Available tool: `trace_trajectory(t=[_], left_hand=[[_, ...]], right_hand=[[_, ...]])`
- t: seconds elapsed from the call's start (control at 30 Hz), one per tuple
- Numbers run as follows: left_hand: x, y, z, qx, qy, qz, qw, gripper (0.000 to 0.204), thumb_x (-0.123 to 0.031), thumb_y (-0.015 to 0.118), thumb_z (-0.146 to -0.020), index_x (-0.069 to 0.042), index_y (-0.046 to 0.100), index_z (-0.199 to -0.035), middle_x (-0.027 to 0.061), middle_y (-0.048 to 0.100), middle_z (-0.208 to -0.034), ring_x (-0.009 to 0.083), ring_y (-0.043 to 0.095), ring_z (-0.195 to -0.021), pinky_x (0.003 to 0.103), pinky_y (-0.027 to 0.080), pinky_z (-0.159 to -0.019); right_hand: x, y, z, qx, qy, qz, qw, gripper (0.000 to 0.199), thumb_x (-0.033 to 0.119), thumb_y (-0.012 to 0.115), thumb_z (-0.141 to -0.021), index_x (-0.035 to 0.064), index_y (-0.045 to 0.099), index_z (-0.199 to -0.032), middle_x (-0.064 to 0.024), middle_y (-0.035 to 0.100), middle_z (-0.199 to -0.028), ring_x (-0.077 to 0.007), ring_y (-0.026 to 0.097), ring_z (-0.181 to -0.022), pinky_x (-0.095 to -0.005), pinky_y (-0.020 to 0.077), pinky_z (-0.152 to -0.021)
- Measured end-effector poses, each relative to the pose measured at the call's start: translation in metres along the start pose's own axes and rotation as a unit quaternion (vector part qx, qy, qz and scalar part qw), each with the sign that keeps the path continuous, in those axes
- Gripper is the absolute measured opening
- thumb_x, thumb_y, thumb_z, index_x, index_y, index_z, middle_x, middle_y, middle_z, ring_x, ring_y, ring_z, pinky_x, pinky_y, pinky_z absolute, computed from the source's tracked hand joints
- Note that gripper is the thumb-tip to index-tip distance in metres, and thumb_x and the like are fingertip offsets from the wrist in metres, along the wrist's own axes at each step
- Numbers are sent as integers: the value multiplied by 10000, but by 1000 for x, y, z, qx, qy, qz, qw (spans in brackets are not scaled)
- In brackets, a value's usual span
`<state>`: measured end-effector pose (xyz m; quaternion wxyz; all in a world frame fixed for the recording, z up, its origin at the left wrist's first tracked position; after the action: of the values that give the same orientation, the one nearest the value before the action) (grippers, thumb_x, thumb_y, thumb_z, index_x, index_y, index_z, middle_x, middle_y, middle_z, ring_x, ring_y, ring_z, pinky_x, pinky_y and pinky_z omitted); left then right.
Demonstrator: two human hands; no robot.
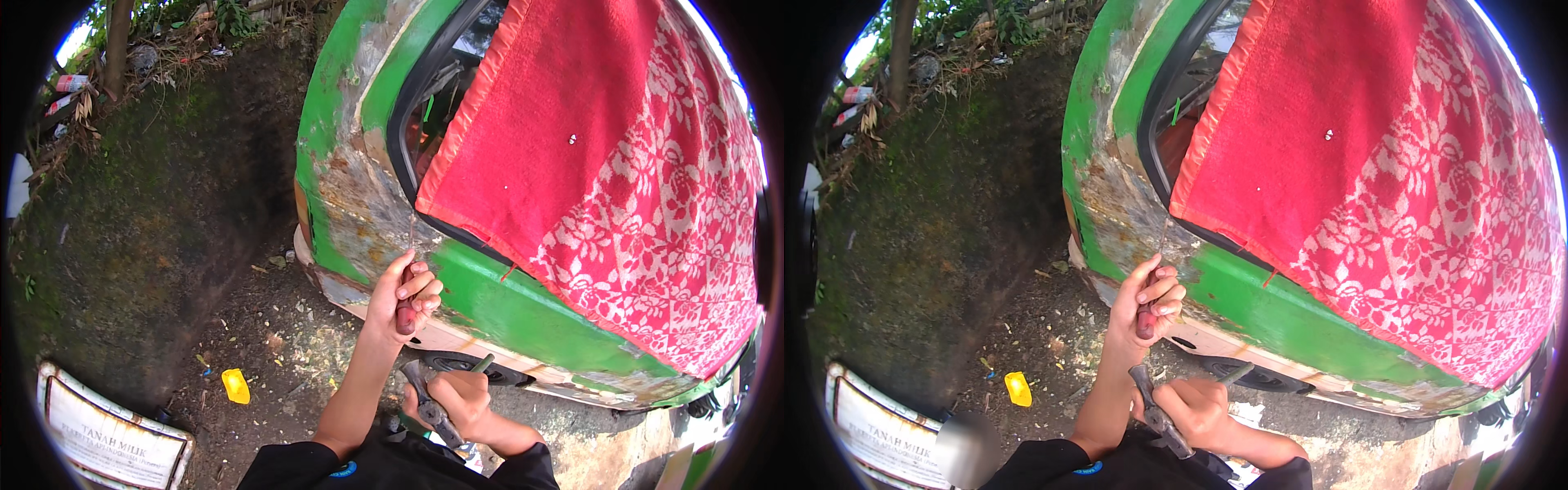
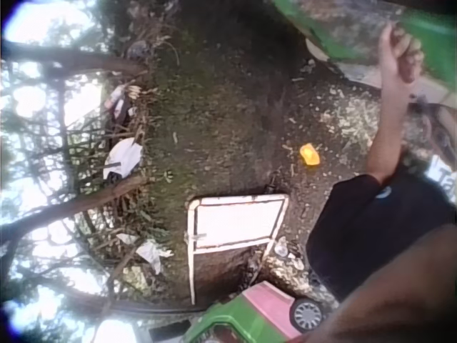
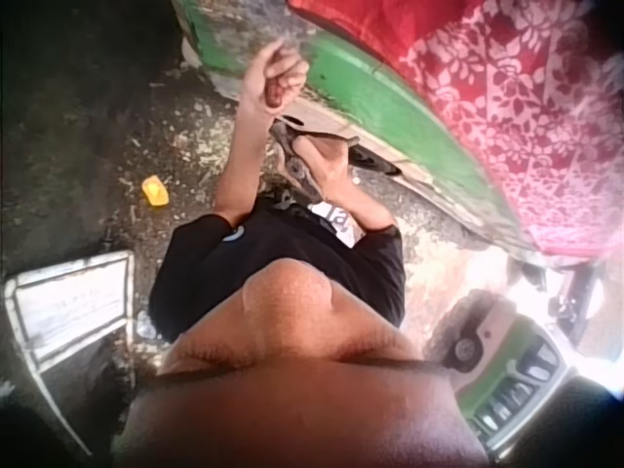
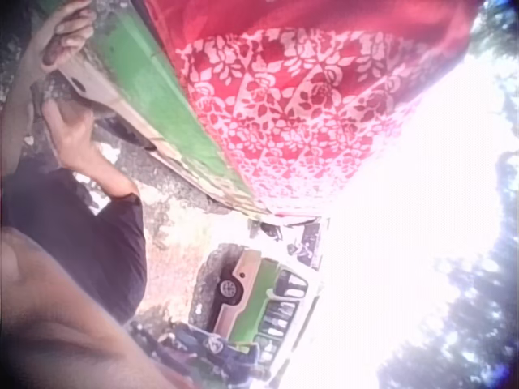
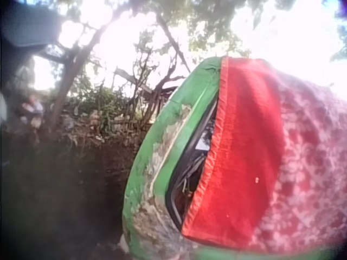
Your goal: The person uses a hammer and a chisel to scrape and chip away old paint and rust from the side panel of a green vehicle. The person repeatedly strikes the chisel with the hammer to remove material from the car's body.
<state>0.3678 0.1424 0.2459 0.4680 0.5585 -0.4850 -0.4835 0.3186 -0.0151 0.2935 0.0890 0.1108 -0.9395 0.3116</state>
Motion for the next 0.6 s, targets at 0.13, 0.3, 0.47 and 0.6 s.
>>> trace_trajectory(t=[0.13,0.3,0.47,0.6], left_hand=[[-2,1,-2,7,-1,-13,1000,329,-310,402,-997,-115,477,-744,-51,308,-433,115,326,-445,271,421,-485],[3,2,-6,8,5,-22,1000,325,-314,409,-994,-120,477,-742,-52,307,-433,114,328,-442,267,411,-509],[3,2,-3,4,16,-25,1000,322,-296,408,-996,-105,472,-745,-52,308,-431,112,320,-439,259,405,-499],[1,8,-5,-13,31,-32,999,305,-258,422,-994,-74,467,-756,-55,309,-427,99,314,-452,236,386,-454]], right_hand=[[9,6,2,6,-51,87,995,339,176,728,-721,85,421,-609,-4,375,-504,-148,432,-372,-292,335,-352],[-12,21,4,12,45,93,995,275,156,699,-729,89,445,-650,-28,393,-526,-175,467,-386,-312,360,-365],[-3,12,4,5,32,87,996,273,152,721,-726,80,465,-664,-24,396,-512,-182,454,-374,-312,350,-359],[-18,26,9,32,98,50,993,196,103,674,-694,73,492,-762,-55,462,-570,-226,530,-436,-350,400,-402]])
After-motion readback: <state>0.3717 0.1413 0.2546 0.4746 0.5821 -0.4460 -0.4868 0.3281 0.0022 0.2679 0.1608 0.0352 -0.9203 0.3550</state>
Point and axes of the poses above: each hand's wrist, its own z-axis away from the middle knuckle, its own y-axis out of the palm, x = y × z, the point moved 3 cm from there along -z, towards the middle knuckle
